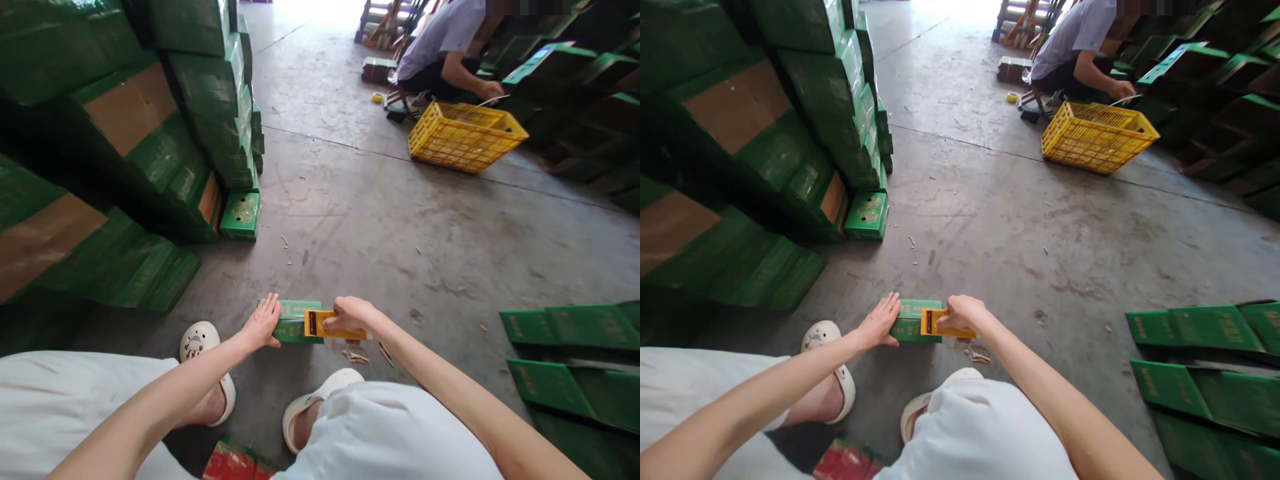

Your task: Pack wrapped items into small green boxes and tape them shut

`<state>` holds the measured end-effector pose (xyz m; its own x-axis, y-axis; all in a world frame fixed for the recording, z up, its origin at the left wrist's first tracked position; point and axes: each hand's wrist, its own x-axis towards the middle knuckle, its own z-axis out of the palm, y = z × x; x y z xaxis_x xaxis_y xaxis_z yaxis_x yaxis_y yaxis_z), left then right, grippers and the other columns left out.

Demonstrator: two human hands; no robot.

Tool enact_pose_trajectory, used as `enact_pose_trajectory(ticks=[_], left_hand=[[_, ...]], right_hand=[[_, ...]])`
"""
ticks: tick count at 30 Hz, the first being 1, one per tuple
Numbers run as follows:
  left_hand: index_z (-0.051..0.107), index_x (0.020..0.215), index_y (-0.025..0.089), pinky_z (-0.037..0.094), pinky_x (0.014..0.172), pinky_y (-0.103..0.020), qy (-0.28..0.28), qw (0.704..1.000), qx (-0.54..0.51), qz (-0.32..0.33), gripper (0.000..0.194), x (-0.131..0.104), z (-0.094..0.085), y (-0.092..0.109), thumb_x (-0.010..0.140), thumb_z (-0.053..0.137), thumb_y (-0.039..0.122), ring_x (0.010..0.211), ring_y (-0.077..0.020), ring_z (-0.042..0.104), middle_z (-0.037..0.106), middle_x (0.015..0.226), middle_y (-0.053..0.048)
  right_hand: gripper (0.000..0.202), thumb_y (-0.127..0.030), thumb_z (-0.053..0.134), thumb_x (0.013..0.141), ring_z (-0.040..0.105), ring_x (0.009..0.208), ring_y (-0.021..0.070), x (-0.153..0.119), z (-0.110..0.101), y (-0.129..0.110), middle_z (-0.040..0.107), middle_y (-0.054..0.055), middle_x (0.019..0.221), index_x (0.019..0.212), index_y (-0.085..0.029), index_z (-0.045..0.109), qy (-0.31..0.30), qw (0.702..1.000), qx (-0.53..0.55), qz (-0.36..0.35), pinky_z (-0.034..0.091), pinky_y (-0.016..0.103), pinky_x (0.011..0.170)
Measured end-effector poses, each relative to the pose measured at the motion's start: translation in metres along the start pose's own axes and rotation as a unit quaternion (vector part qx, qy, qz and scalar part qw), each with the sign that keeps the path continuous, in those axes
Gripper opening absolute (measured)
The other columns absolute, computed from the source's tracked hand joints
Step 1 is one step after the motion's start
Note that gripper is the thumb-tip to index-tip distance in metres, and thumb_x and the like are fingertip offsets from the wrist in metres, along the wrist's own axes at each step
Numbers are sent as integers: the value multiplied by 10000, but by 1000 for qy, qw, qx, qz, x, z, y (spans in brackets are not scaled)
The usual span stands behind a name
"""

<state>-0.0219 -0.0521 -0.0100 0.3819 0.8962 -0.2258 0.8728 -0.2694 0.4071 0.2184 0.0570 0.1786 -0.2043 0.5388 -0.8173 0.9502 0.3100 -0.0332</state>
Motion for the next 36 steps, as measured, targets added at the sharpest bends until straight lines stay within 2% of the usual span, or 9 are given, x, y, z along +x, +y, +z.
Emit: enact_pose_trajectory(ticks=[2,6,9,14,20,24,29,36], left_hand=[[392,1523,138,280,1237,-649,-6,1000,6,-13,1279,8,-1,12,447,1019,429,1551,-501,227,278,1654,-330],[391,1550,206,194,1136,-848,-18,998,17,-61,1332,25,-1,37,417,1019,514,1516,-610,185,266,1665,-315],[401,1548,269,149,1084,-912,-22,998,-11,-60,1257,28,-3,45,473,1004,514,1521,-612,164,277,1684,-254],[444,1498,331,89,1098,-920,0,997,-63,-43,1057,19,-7,45,586,970,424,1549,-519,219,366,1668,-163],[531,1396,312,80,1110,-913,20,996,-80,-41,968,21,-12,48,542,976,404,1453,-475,383,471,1587,-152],[547,1373,291,78,1111,-912,27,996,-79,-29,951,20,-12,46,535,976,416,1413,-454,421,499,1558,-153],[560,1366,302,64,1135,-888,33,995,-89,-22,936,18,-9,42,536,970,438,1417,-452,415,508,1549,-145],[556,1386,289,62,1137,-885,34,995,-94,-15,958,18,-8,39,536,968,443,1411,-453,415,513,1543,-147]], right_hand=[[457,-544,687,812,765,945,299,0,0,-1,800,140,1022,1083,-191,787,-2,1000,-1,6,501,292,671],[469,-542,703,800,771,942,301,-1,1,-1,803,139,998,1113,-203,781,2,1000,4,12,517,292,682],[478,-556,706,792,769,958,312,-2,4,1,801,144,1023,1112,-209,782,16,1000,-1,7,520,296,684],[442,-555,697,804,772,892,292,-5,9,6,802,124,967,1077,-221,790,25,1000,7,0,522,294,669],[460,-583,724,775,771,898,291,-8,13,7,802,113,971,1056,-225,794,27,999,21,2,515,288,678],[454,-587,729,775,771,899,282,-11,12,7,799,97,958,1054,-234,786,19,1000,19,4,518,282,682],[468,-572,721,790,767,972,304,-12,8,3,800,118,1039,1102,-228,776,24,1000,5,0,532,302,713],[469,-571,732,790,773,973,284,2,7,2,811,117,1032,1103,-226,787,4,1000,8,9,539,274,697]])
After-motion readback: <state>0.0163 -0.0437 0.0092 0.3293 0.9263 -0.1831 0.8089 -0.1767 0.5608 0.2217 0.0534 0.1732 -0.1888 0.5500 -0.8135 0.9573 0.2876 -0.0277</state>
